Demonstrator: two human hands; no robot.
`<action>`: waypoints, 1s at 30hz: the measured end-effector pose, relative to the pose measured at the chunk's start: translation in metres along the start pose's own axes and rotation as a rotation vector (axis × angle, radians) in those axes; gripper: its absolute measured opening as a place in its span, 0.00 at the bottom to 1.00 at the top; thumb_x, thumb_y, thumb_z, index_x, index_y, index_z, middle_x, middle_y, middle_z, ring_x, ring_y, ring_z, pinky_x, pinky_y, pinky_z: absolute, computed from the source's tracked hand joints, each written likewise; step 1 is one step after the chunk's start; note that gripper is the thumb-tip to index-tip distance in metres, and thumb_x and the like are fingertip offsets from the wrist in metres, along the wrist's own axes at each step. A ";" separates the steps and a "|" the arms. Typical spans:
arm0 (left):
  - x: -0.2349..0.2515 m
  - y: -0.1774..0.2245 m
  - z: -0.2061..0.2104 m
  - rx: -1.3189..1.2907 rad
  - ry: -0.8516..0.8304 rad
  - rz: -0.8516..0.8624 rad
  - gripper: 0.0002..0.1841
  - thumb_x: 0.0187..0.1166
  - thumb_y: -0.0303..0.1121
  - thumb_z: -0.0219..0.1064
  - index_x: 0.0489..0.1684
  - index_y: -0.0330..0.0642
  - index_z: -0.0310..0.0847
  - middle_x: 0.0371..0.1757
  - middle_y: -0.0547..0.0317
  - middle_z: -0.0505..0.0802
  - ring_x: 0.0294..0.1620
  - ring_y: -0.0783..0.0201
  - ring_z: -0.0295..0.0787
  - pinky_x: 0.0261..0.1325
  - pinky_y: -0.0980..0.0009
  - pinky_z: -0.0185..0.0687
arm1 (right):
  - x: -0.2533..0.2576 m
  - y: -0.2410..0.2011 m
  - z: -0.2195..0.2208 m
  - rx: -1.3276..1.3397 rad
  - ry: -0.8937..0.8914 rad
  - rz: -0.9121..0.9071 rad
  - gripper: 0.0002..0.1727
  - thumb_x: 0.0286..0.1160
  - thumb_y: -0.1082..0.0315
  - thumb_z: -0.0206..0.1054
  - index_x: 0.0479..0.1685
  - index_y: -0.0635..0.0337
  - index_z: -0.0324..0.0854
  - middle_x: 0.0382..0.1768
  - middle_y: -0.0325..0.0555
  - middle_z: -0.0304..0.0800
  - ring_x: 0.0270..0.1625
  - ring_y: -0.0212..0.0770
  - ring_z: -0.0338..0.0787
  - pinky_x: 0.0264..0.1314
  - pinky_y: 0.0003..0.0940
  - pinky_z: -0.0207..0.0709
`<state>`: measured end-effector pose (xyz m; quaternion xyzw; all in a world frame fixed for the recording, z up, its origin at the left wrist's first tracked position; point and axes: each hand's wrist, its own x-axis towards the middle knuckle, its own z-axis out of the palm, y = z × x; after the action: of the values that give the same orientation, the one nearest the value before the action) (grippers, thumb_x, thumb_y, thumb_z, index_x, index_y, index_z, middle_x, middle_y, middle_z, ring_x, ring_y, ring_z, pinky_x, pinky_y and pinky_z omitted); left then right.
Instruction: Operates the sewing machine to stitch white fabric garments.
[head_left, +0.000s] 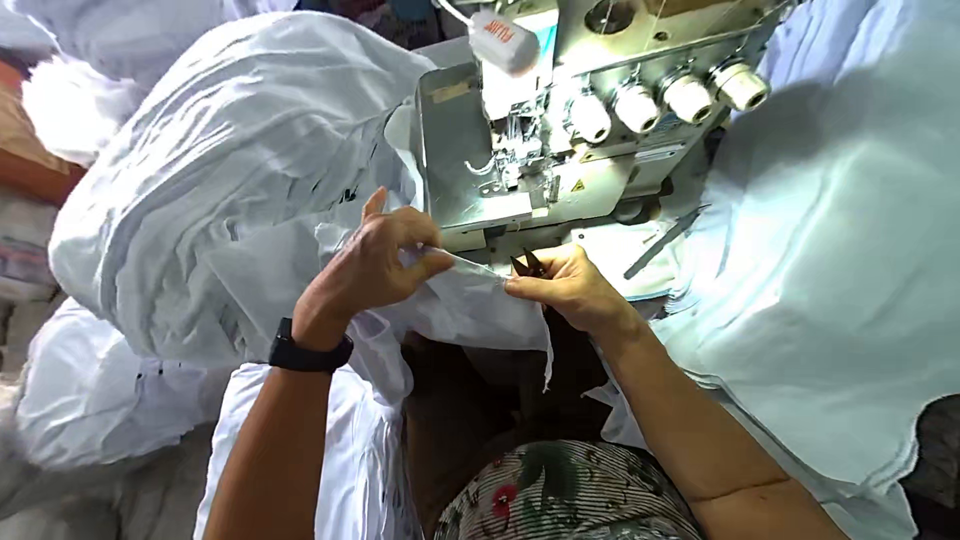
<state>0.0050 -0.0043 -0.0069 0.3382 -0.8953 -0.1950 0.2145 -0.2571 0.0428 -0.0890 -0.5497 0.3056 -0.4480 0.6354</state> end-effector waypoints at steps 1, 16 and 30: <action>0.008 -0.003 -0.005 -0.024 -0.024 -0.003 0.18 0.79 0.47 0.63 0.28 0.43 0.86 0.33 0.60 0.90 0.49 0.63 0.89 0.79 0.32 0.55 | 0.001 -0.002 -0.001 0.013 0.021 0.006 0.11 0.70 0.72 0.71 0.20 0.52 0.84 0.13 0.30 0.79 0.14 0.20 0.73 0.16 0.17 0.66; 0.095 -0.020 0.003 -0.065 -0.012 -0.393 0.10 0.71 0.25 0.74 0.47 0.32 0.87 0.37 0.50 0.91 0.36 0.62 0.86 0.47 0.59 0.83 | 0.007 0.004 -0.001 0.030 0.446 0.063 0.10 0.69 0.73 0.73 0.22 0.55 0.82 0.13 0.33 0.78 0.14 0.23 0.73 0.17 0.19 0.67; 0.128 -0.017 0.000 -0.104 -0.201 -0.686 0.09 0.67 0.26 0.81 0.30 0.33 0.85 0.25 0.55 0.84 0.26 0.65 0.76 0.34 0.61 0.76 | 0.013 0.003 0.007 0.007 0.538 0.039 0.11 0.67 0.71 0.73 0.18 0.52 0.80 0.11 0.31 0.75 0.14 0.23 0.71 0.17 0.21 0.65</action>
<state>-0.0735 -0.1043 0.0174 0.5869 -0.7351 -0.3333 0.0643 -0.2444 0.0341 -0.0892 -0.4027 0.4723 -0.5668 0.5418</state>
